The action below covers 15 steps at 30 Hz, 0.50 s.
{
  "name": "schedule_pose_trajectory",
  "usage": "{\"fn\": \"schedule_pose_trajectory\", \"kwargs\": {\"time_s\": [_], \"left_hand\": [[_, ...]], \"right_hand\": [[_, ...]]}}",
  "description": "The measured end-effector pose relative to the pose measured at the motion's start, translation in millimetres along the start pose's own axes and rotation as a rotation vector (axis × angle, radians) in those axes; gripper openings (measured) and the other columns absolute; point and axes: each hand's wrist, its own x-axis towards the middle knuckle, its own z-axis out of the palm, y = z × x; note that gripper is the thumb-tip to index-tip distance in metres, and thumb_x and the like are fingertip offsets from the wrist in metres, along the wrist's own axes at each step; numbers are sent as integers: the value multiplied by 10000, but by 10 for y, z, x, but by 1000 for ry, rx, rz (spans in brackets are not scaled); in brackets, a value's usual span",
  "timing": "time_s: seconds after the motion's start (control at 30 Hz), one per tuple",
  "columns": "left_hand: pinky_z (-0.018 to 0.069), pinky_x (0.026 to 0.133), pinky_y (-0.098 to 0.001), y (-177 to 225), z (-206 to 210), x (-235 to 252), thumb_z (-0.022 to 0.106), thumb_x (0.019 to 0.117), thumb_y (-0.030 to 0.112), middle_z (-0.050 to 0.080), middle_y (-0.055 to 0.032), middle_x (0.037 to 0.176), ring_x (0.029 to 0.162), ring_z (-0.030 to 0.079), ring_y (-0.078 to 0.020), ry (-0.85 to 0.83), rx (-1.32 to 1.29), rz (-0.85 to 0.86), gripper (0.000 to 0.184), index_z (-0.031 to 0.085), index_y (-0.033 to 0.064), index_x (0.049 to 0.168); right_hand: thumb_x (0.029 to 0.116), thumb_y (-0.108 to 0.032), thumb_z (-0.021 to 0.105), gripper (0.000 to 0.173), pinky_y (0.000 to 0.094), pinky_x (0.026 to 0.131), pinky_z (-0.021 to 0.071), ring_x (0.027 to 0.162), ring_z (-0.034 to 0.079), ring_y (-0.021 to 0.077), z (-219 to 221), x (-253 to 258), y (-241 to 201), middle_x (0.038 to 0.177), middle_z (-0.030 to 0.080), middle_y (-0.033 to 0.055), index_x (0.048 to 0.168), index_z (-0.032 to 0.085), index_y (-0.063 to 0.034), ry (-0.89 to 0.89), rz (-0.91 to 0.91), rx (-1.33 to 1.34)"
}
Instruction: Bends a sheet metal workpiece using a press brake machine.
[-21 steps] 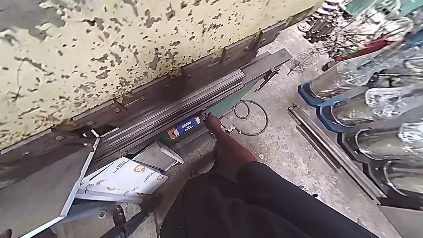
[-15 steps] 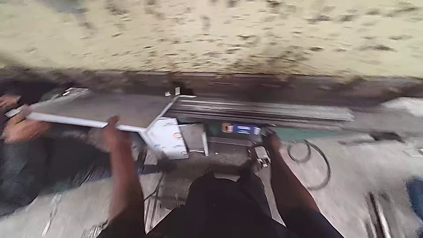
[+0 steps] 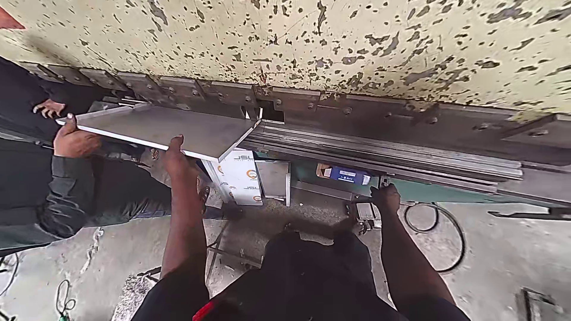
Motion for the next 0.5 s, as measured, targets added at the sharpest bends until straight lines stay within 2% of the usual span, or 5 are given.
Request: {"fn": "schedule_pose_trajectory", "kwargs": {"time_s": [0.13,0.23,0.37,0.43,0.5], "left_hand": [[579,966,-584,5,-18,-8,704,943,180,629,-168,1338,1201,657,-321,-32,3,11,627,400,86,1483],[616,864,-489,102,100,53,661,981,481,684,-112,1187,1040,704,-245,-61,135,46,604,492,85,1406],[628,900,-510,215,288,70,791,898,367,689,-144,1235,1110,705,-269,2,137,57,700,463,58,1434],[605,951,-464,251,225,-52,761,917,424,664,-100,1283,1155,676,-218,-29,215,80,707,457,76,1452],[563,1018,-464,233,123,-94,656,983,474,640,-81,1342,1214,641,-207,-129,267,65,641,467,103,1470]], "right_hand": [[908,-379,707,642,670,900,527,1098,675,446,-9,0,-10,1203,680,263,1408,523,-21,-3,6,-8],[903,-377,710,620,664,883,531,1076,682,439,-18,-5,-6,1176,689,253,1386,538,-30,-5,13,-7],[905,-376,708,616,666,902,524,1107,671,447,-53,-44,-33,1194,683,263,1380,549,-19,-4,-3,-13],[934,-384,694,635,695,945,490,1167,633,488,-59,-98,-67,1250,654,301,1411,530,1,-24,-22,-32],[950,-362,678,617,731,923,485,1165,619,522,-39,-144,1,1277,632,322,1433,522,-13,-17,-33,-29]]}}
